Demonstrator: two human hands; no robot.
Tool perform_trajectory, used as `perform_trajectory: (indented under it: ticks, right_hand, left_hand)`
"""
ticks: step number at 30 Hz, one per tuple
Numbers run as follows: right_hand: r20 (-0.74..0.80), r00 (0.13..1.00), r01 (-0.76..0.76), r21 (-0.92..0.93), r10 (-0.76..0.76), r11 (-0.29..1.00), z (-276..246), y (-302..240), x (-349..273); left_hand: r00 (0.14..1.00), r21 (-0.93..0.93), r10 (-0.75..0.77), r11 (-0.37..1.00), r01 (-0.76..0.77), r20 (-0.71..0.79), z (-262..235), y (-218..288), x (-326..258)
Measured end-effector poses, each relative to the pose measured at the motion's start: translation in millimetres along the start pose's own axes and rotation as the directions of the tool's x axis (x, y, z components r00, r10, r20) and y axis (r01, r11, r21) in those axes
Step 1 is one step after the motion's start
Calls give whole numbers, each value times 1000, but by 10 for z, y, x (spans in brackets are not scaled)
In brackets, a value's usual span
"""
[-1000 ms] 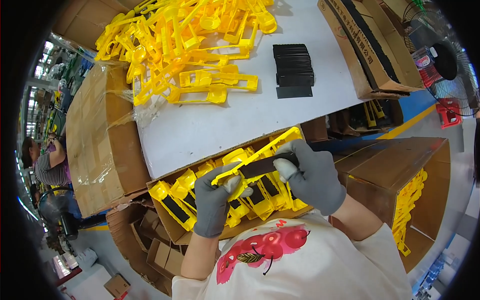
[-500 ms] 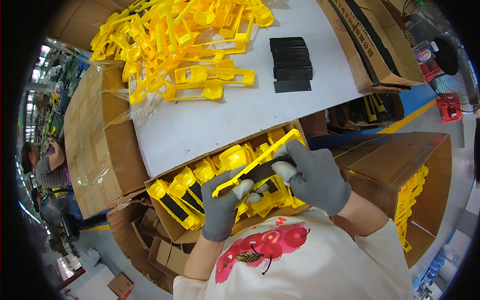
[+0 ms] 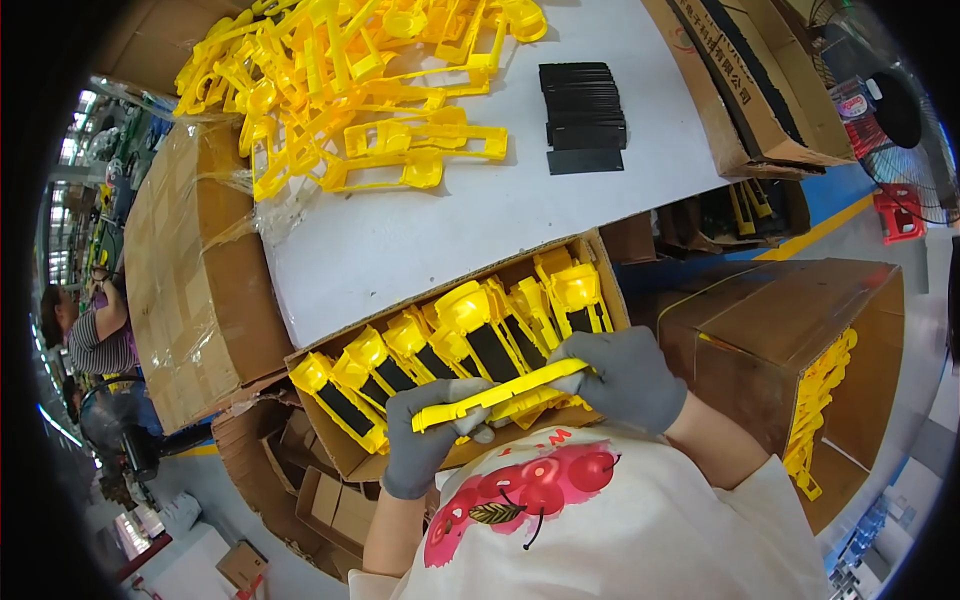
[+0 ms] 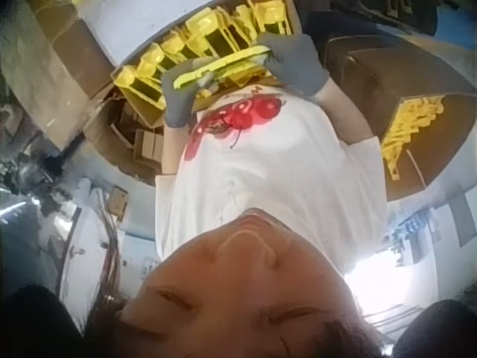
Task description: Manual assembly of black rectangular plates into yellow plastic fixture housings on an assembly line.
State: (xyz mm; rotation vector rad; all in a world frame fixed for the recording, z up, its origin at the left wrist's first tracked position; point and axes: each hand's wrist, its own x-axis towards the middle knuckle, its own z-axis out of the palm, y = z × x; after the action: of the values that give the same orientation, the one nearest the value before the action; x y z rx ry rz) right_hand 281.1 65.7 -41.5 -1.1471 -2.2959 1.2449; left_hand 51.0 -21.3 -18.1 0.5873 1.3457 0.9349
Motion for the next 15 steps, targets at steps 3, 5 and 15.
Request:
perform_trajectory:
  ticks: [3,5,15]
  right_hand:
    - [-56,998,-32,-42,29,999,142,-25,-32]
    - [12,999,-35,-6,35,999,217,-6,-44]
    - [38,989,-142,24,141,990,-110,-57,229]
  left_hand:
    - [998,106,21,994,-15,-54,-43,-13,-22]
    - [998,102,-38,994,43,-44,-133,30,-74]
    - [944,688,-306,660,303,-122,-977,667,376]
